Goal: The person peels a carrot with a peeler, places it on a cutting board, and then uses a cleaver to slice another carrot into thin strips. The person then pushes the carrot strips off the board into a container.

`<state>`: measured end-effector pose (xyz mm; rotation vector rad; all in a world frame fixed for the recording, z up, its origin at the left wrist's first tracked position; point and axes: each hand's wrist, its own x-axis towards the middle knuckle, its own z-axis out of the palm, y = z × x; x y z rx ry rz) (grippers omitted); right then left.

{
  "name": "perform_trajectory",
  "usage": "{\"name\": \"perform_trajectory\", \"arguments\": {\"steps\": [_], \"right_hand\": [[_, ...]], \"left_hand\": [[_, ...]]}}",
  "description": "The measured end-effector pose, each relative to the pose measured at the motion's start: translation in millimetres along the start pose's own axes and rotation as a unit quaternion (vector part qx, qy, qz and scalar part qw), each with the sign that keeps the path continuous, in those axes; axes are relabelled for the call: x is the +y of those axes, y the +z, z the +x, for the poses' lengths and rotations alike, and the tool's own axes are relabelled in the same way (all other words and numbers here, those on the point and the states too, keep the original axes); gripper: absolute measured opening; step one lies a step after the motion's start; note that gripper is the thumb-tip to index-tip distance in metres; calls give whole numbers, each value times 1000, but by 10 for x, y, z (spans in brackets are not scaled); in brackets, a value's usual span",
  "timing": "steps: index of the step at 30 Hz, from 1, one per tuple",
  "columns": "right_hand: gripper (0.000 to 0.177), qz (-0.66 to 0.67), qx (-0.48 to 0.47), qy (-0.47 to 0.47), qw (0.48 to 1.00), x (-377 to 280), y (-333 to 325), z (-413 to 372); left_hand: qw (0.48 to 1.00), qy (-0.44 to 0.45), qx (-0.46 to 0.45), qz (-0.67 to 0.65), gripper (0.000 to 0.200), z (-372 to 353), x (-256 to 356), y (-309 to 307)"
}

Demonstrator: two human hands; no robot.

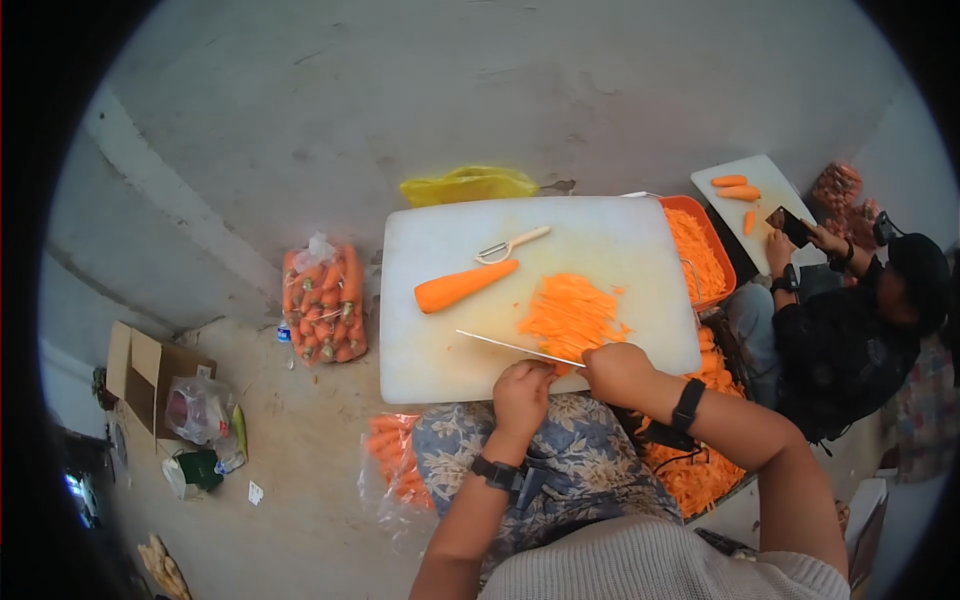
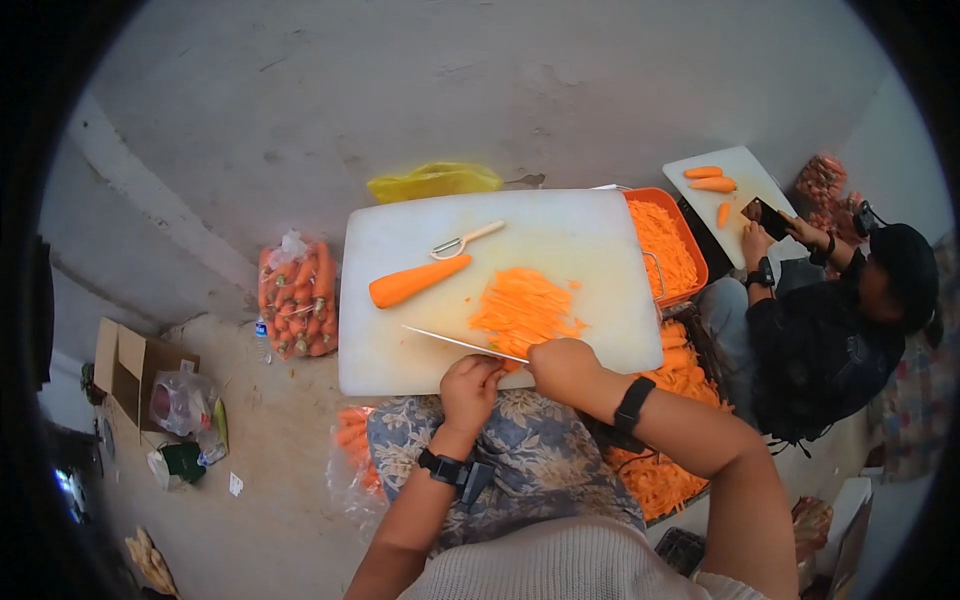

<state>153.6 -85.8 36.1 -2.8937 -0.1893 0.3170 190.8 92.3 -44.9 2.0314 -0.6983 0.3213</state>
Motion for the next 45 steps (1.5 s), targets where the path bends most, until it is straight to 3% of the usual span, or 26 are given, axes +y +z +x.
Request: {"name": "perform_trajectory", "arguments": {"steps": [5, 15, 21, 27, 32, 42, 45], "right_hand": [[29, 136, 49, 60, 988, 73, 65, 79], [32, 60, 42, 36, 997, -60, -268, -114], [27, -3, -69, 43, 997, -62, -285, -194], [23, -8, -61, 35, 997, -70, -89, -52], [27, 82, 62, 40, 994, -65, 124, 85], [32, 64, 72, 30, 995, -100, -154, -47], [31, 45, 36, 26, 998, -112, -200, -112]], "left_hand": [[1000, -3, 13, 1, 10, 4, -10, 5], [1000, 9, 14, 1, 13, -6, -4, -2], [1000, 6, 19, 17, 13, -5, 35, -11], [1000, -10, 12, 9, 11, 7, 11, 6], [999, -13, 29, -15, 12, 23, 28, -11], [999, 14, 46, 8, 10, -12, 3, -6], [999, 12, 45, 6, 8, -11, 10, -5]]}}
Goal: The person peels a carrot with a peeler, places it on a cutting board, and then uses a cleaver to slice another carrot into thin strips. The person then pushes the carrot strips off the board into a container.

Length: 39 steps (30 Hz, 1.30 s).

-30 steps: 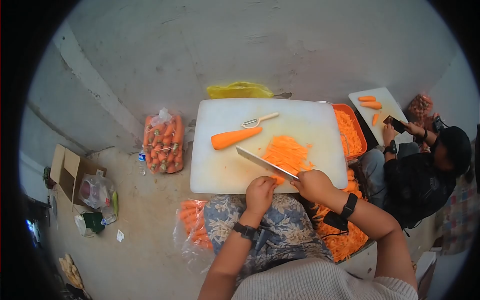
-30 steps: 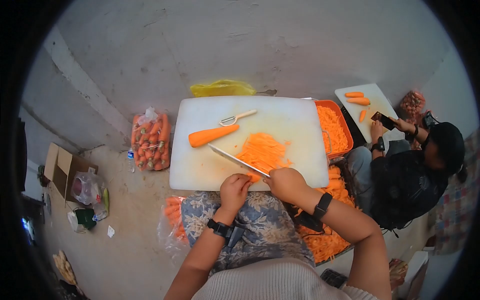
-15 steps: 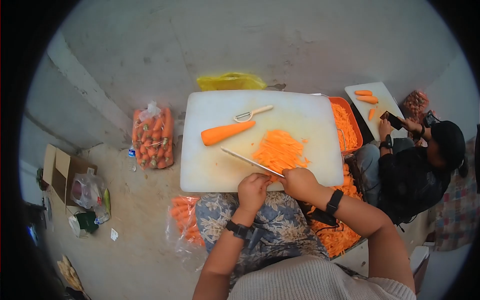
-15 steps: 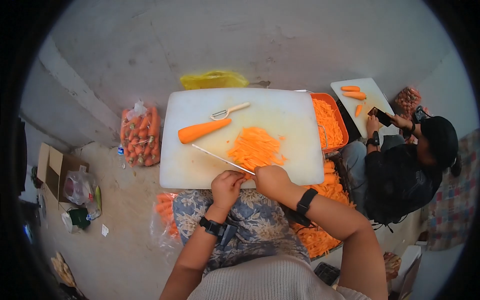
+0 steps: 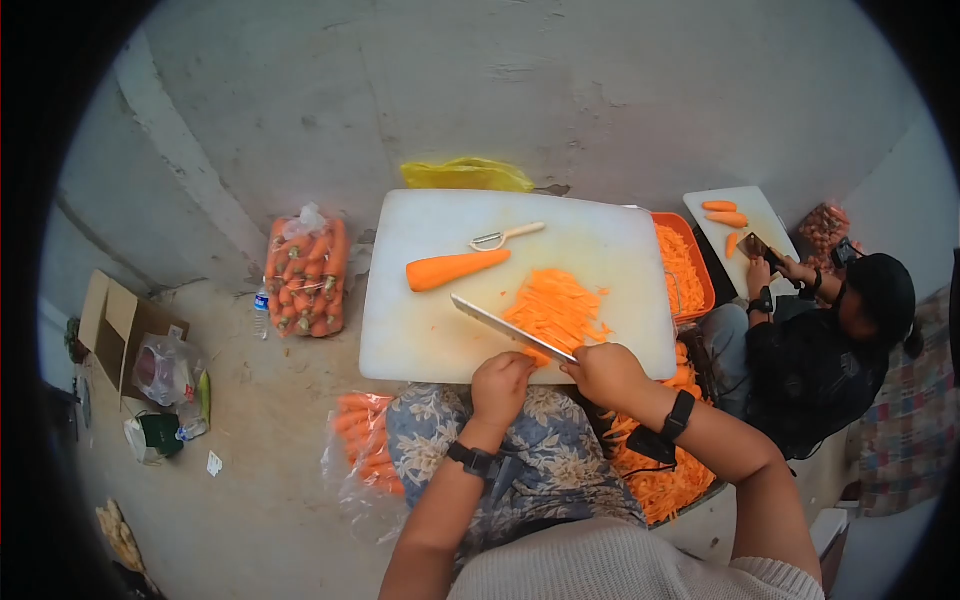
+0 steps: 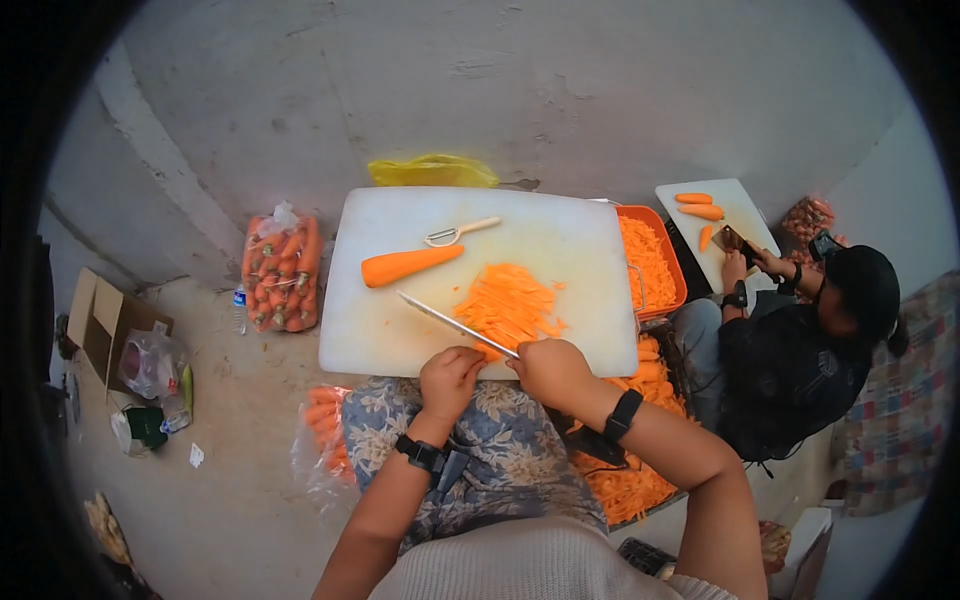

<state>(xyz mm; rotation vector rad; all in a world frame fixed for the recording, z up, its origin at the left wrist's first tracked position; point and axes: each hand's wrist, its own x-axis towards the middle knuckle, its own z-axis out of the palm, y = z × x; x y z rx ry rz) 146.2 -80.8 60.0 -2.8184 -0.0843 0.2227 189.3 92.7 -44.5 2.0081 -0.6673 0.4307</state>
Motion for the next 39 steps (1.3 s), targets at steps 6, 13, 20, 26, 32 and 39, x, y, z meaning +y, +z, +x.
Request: {"name": "perform_trajectory", "arguments": {"steps": [6, 13, 20, 26, 32, 39], "right_hand": [[27, -52, -53, -6, 997, -8, 10, 4], [29, -24, -30, -24, 999, 27, 256, 150], [30, 31, 38, -19, 999, 73, 271, 168], [33, 0, 35, 10, 999, -2, 60, 32], [29, -43, -57, 11, 997, -4, 8, -52], [23, -51, -103, 3, 993, -18, 33, 15]], "left_hand": [[1000, 0, -17, -7, 9, -2, 2, -2], [1000, -1, -26, -1, 9, 1, 6, 21], [1000, -6, 4, -20, 9, -14, -42, 34], [1000, -2, -8, -14, 8, -6, -45, 22], [1000, 4, -20, 0, 10, -14, -39, 20], [1000, 7, -27, 3, 8, -3, -36, 24]]}}
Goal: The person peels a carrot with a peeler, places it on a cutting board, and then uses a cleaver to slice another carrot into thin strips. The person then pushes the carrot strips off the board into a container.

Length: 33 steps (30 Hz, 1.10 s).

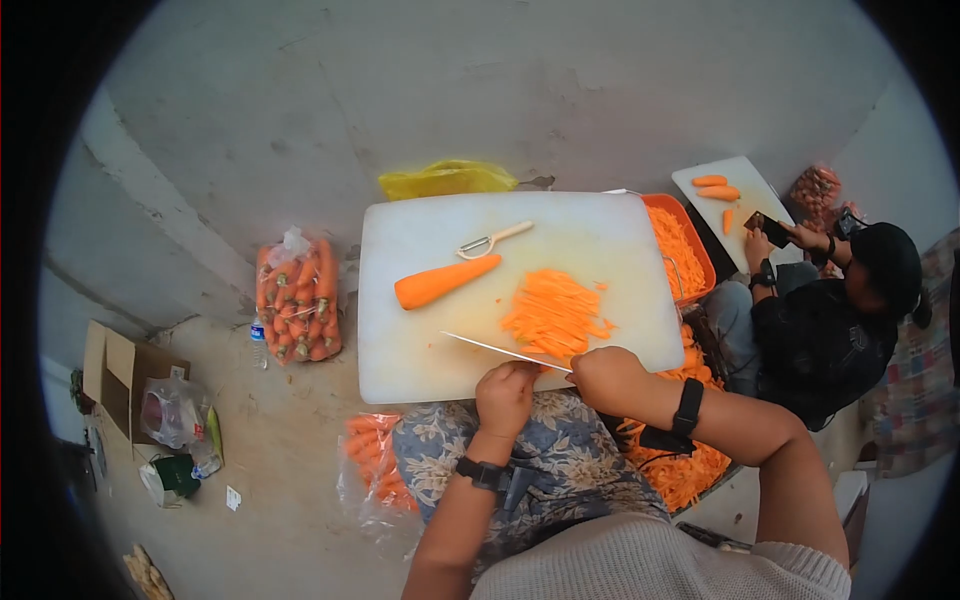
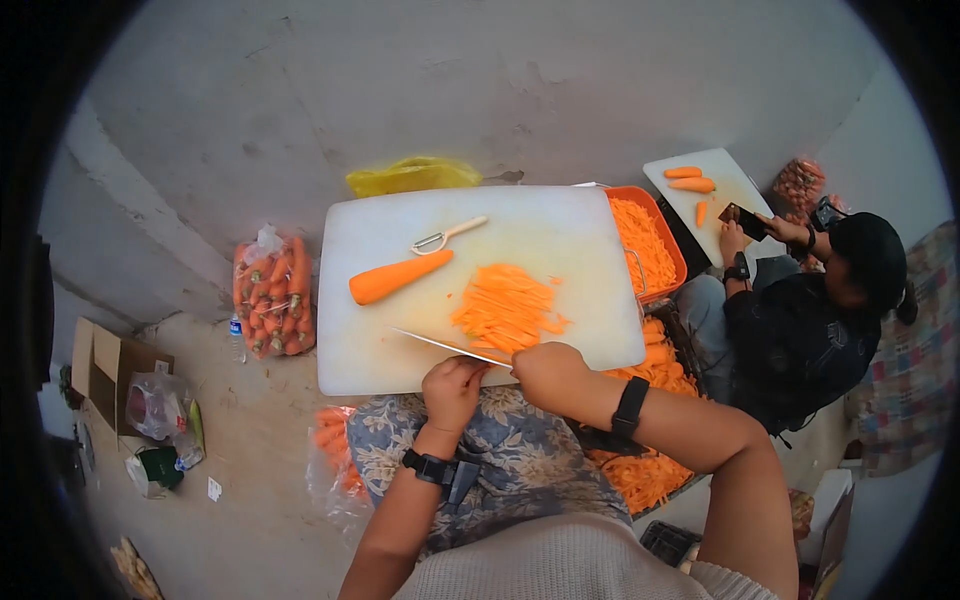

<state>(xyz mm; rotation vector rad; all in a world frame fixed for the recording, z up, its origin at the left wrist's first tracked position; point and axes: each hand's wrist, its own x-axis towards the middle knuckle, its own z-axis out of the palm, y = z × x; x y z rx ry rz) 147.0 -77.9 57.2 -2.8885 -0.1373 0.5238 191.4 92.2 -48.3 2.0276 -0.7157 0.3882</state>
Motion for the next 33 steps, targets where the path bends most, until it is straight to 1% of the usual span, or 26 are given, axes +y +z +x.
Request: {"name": "perform_trajectory", "arguments": {"steps": [3, 5, 6, 8, 12, 14, 18, 20, 21, 23, 24, 26, 30, 33], "right_hand": [[22, 10, -5, -1, 1000, 0, 35, 93], [25, 55, 46, 9, 997, -5, 86, 159], [25, 59, 49, 9, 997, 13, 163, 158], [29, 120, 140, 22, 983, 67, 306, 165], [32, 137, 132, 39, 981, 78, 284, 216], [34, 119, 141, 19, 983, 89, 269, 208], [34, 94, 159, -12, 983, 47, 201, 70], [33, 56, 128, 3, 990, 14, 97, -30], [33, 56, 128, 5, 990, 3, 41, -79], [32, 40, 82, 14, 996, 2, -55, -138], [32, 37, 85, 17, 996, 37, -75, -133], [31, 25, 48, 10, 998, 50, -34, -154], [27, 37, 44, 18, 998, 24, -2, -149], [23, 41, 17, 10, 999, 34, -15, -67]], "left_hand": [[1000, -3, 2, -4, 8, -7, -5, 12], [1000, -22, 4, -22, 9, 7, 16, -3], [1000, -18, 1, -20, 9, 4, 18, -15], [999, -23, 8, -35, 9, 10, 20, -5], [999, -13, 13, -36, 9, 6, 4, -14], [999, -16, 4, -38, 8, 1, -20, -14], [1000, 6, 5, -18, 9, -29, -31, -14], [1000, 2, 4, -16, 7, -31, -8, -19], [1000, 3, 2, -18, 7, -31, 8, -18], [1000, 8, 5, -3, 7, -15, 27, -25], [1000, 12, 7, -6, 7, 20, 33, -15], [1000, 15, -2, 7, 10, -3, 34, -41], [1000, 12, -11, 13, 10, -12, 24, -37], [1000, 10, -19, 17, 9, -14, -6, -20]]}}
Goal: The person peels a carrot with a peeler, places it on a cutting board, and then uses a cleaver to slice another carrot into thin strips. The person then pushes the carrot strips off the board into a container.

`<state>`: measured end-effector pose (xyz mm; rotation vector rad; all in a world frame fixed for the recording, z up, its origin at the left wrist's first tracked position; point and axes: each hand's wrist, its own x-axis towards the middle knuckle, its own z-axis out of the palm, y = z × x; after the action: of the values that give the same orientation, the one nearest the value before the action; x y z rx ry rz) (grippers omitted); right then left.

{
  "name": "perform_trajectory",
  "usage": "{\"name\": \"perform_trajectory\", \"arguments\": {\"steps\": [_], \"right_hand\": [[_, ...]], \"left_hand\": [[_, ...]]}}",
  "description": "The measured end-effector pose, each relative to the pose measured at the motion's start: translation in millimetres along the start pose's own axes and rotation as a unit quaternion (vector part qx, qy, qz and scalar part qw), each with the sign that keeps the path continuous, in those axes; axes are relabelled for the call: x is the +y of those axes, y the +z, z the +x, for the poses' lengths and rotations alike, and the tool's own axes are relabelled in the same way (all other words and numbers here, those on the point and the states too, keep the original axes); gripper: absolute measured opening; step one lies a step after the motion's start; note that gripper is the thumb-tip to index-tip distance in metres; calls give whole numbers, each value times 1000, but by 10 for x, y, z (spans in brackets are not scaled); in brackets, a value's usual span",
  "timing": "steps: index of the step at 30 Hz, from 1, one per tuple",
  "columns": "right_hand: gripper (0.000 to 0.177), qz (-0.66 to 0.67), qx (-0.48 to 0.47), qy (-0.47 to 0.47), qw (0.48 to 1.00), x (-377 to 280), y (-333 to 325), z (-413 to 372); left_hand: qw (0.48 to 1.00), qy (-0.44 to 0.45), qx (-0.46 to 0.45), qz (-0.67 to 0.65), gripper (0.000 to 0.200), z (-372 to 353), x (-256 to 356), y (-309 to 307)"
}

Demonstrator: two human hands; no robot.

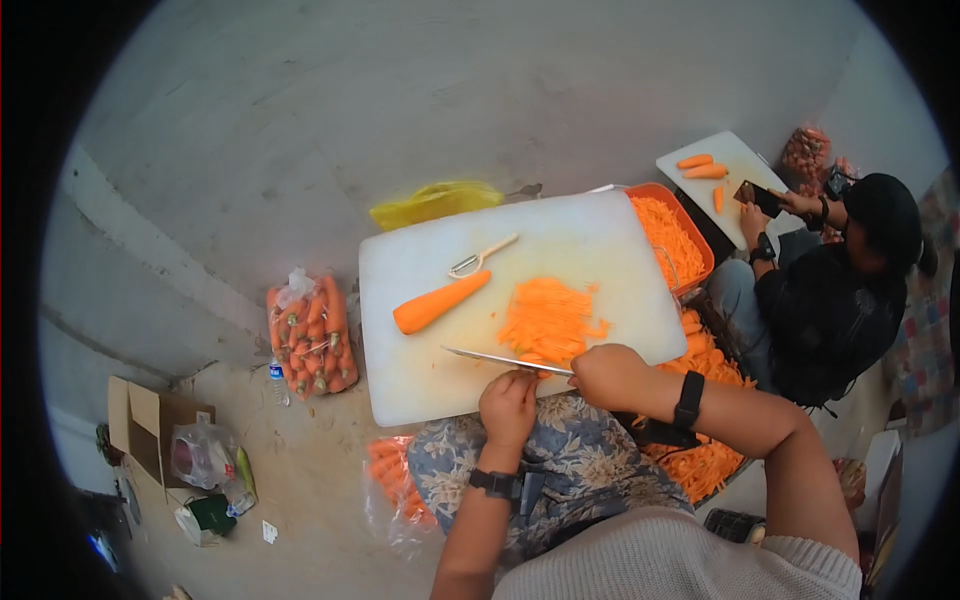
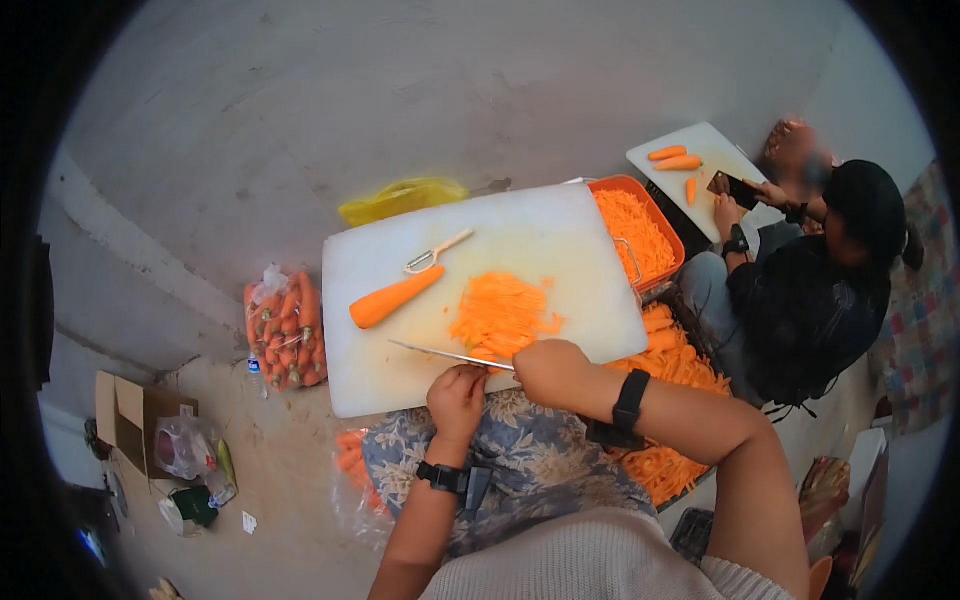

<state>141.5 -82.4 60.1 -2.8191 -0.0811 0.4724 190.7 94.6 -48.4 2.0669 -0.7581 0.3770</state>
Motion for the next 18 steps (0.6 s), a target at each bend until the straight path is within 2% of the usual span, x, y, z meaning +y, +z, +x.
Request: {"name": "perform_trajectory", "arguments": {"steps": [3, 5, 8, 11, 14, 18], "right_hand": [[29, -12, -44, 12, 999, -4, -44, 68], [22, 29, -30, 39, 998, -11, -56, 82], [21, 63, -1, 70, 996, -8, 141, 108], [19, 91, 63, 57, 992, 31, 316, 80], [26, 61, 25, 28, 997, -29, 201, 122], [21, 23, 34, -6, 999, -94, 183, 217]], "left_hand": [[1000, 22, 21, -7, 8, -7, -33, 15], [1000, 17, 20, 3, 8, -10, -35, 27], [999, -15, 37, -14, 8, -16, -37, 41], [999, -12, 43, -6, 8, -4, -57, 56], [999, 0, 50, -11, 7, -6, -70, 53], [999, -8, 48, 1, 7, -7, -72, 34]]}}
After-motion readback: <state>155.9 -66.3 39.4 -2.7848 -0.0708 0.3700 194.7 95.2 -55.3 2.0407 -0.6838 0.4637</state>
